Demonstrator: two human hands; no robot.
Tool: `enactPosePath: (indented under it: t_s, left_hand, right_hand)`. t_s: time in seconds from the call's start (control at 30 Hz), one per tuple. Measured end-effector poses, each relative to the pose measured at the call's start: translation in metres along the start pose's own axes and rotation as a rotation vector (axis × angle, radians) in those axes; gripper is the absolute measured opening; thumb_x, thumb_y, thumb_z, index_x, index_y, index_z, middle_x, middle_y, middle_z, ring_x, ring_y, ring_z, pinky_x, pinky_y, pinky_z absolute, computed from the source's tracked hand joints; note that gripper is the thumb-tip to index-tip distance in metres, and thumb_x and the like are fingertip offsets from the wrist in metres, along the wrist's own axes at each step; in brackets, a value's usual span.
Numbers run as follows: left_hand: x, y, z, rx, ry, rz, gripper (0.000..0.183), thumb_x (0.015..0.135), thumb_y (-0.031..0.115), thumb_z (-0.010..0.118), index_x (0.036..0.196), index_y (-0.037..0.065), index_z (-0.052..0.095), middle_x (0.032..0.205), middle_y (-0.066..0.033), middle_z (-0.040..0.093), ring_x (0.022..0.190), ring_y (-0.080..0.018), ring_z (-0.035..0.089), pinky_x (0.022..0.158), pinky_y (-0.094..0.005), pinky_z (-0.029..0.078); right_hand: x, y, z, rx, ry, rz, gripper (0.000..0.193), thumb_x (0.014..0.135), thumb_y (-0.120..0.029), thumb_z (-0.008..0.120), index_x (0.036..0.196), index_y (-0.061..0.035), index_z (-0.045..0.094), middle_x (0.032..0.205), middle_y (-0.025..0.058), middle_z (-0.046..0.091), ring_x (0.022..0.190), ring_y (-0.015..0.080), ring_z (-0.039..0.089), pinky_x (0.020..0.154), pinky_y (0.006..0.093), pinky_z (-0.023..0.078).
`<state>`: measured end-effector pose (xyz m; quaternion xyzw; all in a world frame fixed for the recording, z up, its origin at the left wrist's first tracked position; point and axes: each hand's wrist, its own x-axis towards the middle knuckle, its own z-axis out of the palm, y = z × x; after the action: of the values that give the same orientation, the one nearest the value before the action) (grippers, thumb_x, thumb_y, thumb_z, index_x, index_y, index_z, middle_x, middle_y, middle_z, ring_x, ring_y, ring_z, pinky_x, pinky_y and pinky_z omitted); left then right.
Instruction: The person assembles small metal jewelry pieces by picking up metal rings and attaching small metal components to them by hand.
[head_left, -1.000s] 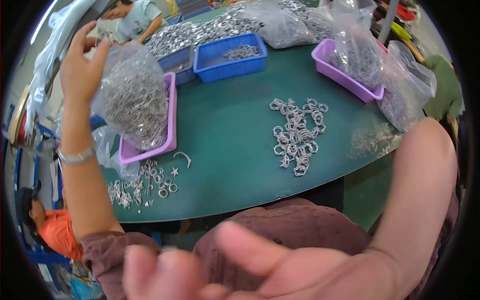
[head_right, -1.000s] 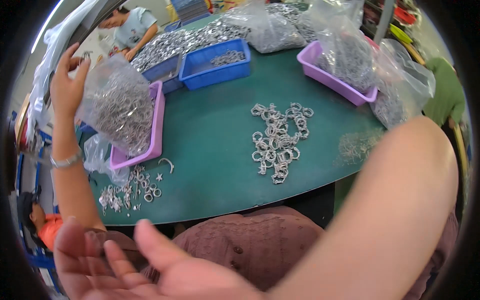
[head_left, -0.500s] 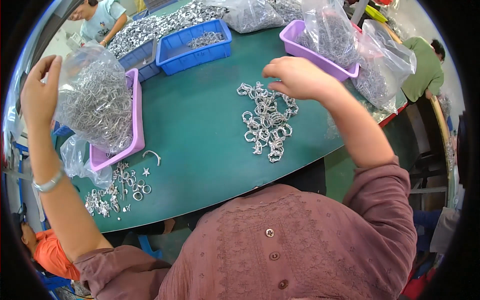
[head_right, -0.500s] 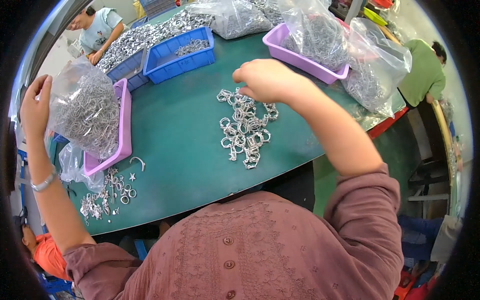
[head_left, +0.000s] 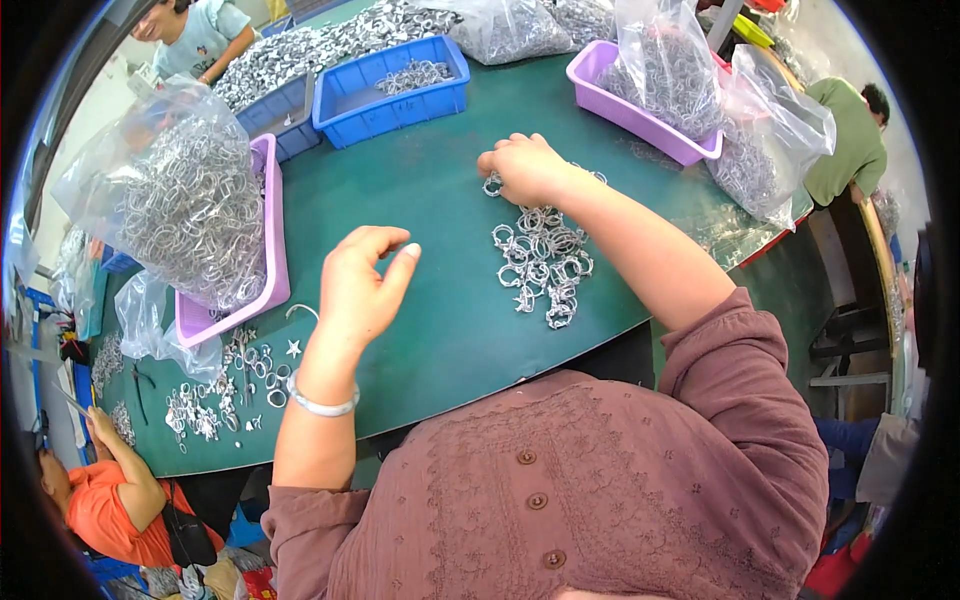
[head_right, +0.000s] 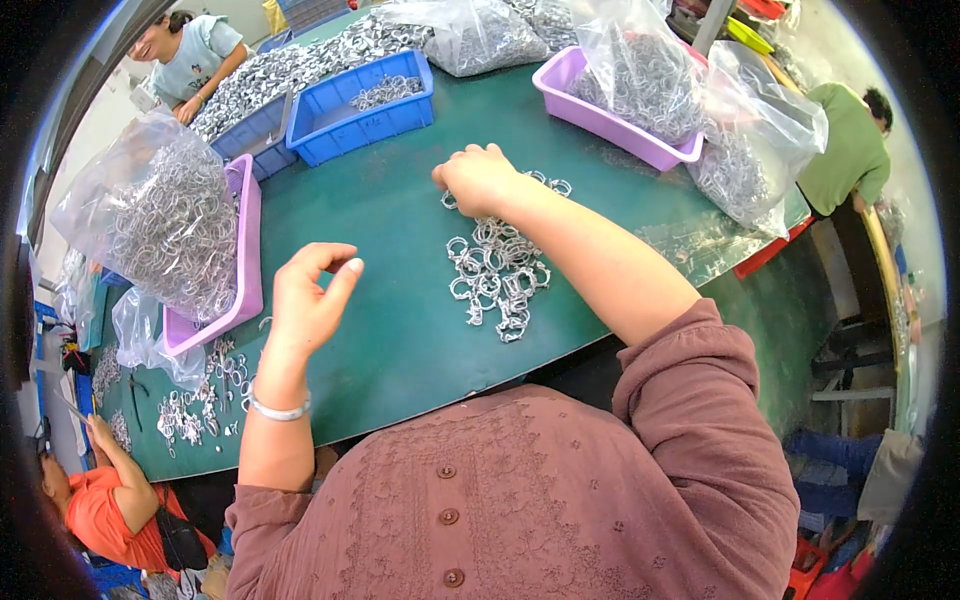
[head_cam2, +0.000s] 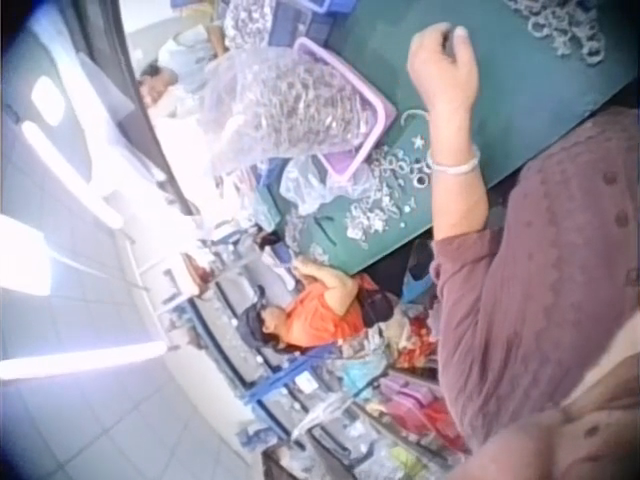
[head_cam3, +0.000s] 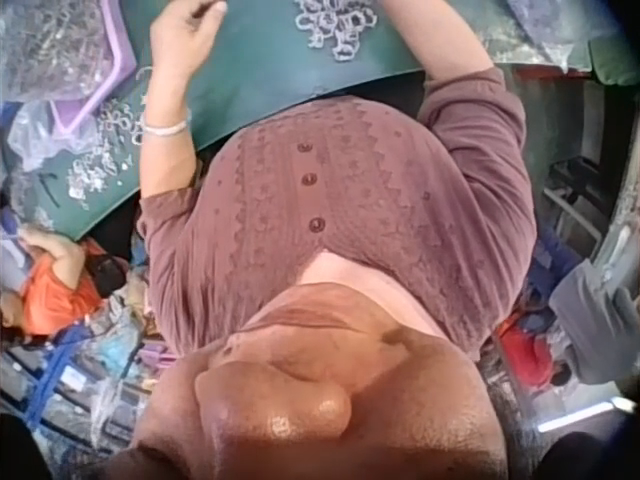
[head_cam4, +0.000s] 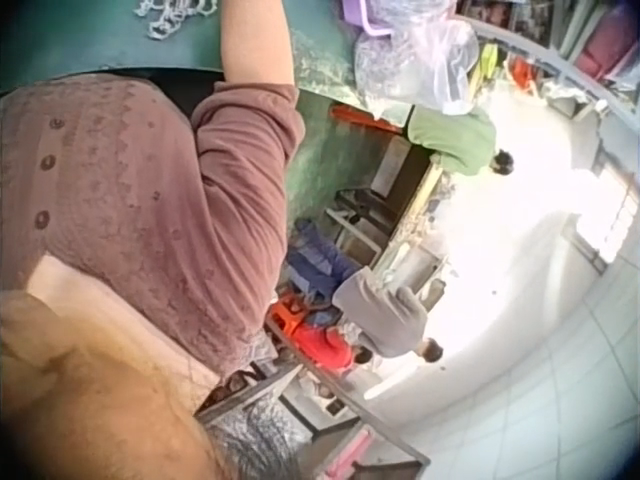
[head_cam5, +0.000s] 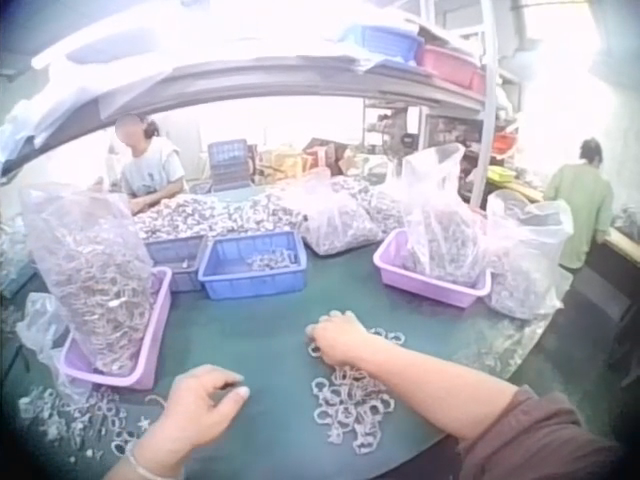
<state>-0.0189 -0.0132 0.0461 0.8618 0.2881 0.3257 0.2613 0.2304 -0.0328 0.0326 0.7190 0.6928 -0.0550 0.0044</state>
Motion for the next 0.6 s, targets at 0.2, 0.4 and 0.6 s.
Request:
enactPosePath:
  t_s: [0.2, 0.4, 0.6]
  left_hand:
    - [0.003, -0.006, 0.025, -0.123, -0.062, -0.149, 0.023, 0.075, 0.013, 0.063, 0.093, -0.001, 0.061, 0.086, -0.0102, 0.06, 0.071, -0.0178, 0.057, 0.063, -0.0275, 0.047]
    - [0.008, -0.015, 0.034, -0.06, -0.121, -0.116, 0.029, 0.076, 0.014, 0.064, 0.1, 0.0, 0.059, 0.091, -0.01, 0.059, 0.075, -0.0172, 0.056, 0.068, -0.0275, 0.047]
    - [0.016, -0.013, 0.034, 0.039, -0.211, -0.126, 0.032, 0.075, 0.015, 0.064, 0.102, 0.0, 0.058, 0.094, -0.0121, 0.058, 0.076, -0.0208, 0.056, 0.07, -0.0296, 0.047]
  right_hand:
    - [-0.004, -0.008, -0.009, 0.087, -0.021, -0.037, 0.026, 0.073, -0.011, 0.057, 0.099, -0.0136, 0.06, 0.098, 0.0053, 0.062, 0.102, 0.0253, 0.051, 0.081, 0.0389, 0.037]
    - [-0.011, -0.008, 0.002, 0.15, 0.13, -0.081, 0.026, 0.073, -0.016, 0.059, 0.099, -0.0129, 0.061, 0.101, 0.0071, 0.06, 0.103, 0.0261, 0.05, 0.087, 0.0409, 0.036]
    - [-0.01, -0.01, 0.008, 0.015, 0.036, -0.132, 0.026, 0.072, -0.015, 0.063, 0.097, -0.0123, 0.061, 0.102, 0.0068, 0.059, 0.105, 0.026, 0.048, 0.088, 0.0415, 0.035]
